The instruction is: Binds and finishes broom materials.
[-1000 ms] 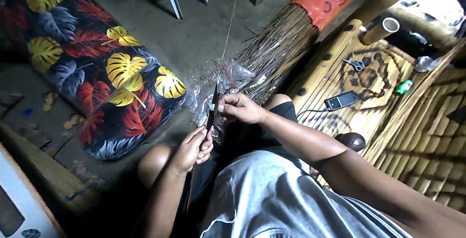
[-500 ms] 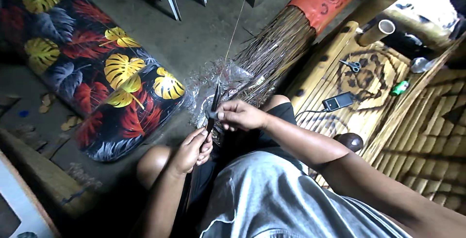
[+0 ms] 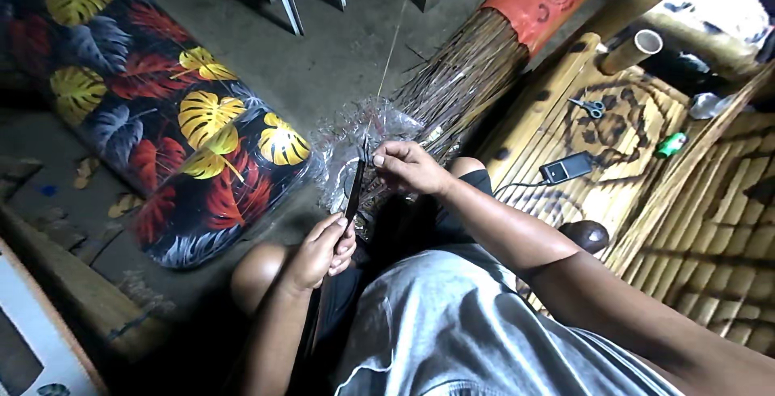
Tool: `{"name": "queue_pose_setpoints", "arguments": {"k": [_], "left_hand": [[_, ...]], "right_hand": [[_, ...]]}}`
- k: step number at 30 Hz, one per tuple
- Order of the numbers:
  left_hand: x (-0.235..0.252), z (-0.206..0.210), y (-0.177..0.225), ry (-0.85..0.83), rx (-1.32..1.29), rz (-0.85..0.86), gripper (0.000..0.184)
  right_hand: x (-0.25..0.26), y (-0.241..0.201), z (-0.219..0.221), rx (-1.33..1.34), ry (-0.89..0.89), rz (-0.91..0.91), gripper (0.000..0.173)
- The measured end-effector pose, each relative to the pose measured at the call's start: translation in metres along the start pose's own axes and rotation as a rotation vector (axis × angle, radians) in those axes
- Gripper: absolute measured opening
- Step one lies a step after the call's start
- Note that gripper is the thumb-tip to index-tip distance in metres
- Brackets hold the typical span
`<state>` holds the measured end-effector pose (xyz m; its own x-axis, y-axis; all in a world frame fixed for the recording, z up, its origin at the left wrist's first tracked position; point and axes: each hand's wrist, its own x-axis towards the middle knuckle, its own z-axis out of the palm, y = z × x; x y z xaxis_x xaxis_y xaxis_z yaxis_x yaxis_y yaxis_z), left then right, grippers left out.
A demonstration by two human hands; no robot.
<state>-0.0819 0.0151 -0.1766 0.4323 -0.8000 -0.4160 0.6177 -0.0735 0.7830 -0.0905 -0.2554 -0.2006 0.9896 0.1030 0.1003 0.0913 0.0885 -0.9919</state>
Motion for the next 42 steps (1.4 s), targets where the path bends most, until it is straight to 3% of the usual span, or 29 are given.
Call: {"name": "queue_pose_setpoints", "arguments": {"k": [6, 14, 21, 33, 39, 42], "left_hand": [[-0.003, 0.001, 0.000, -0.006, 0.028, -0.013, 0.034], [-0.001, 0.001, -0.001, 0.000, 0.009, 0.002, 0.033], [-0.003, -0.001, -0.002, -0.015, 0.000, -0.003, 0.035], [-0.002, 0.000, -0.002, -0.030, 0.006, 0.005, 0.033], [0.001, 0.003, -0.001, 0.049, 0.082, -0.010, 0.033], [0.001, 0.004, -0.001, 0.069, 0.103, -0.015, 0.033]], "right_hand": [[0.007, -0.009, -0.017, 0.069, 0.133, 0.003, 0.024], [-0.021, -0.003, 0.034, 0.141, -0.272, 0.132, 0.027], [-0.006, 0.008, 0.005, 0.113, -0.127, 0.009, 0.025], [0.005, -0.005, -0.020, 0.005, 0.203, -0.032, 0.025], [-0.012, -0.017, -0.001, 0.000, -0.253, 0.172, 0.026], [-0.017, -0.014, 0.010, 0.072, -0.338, 0.244, 0.026]]}}
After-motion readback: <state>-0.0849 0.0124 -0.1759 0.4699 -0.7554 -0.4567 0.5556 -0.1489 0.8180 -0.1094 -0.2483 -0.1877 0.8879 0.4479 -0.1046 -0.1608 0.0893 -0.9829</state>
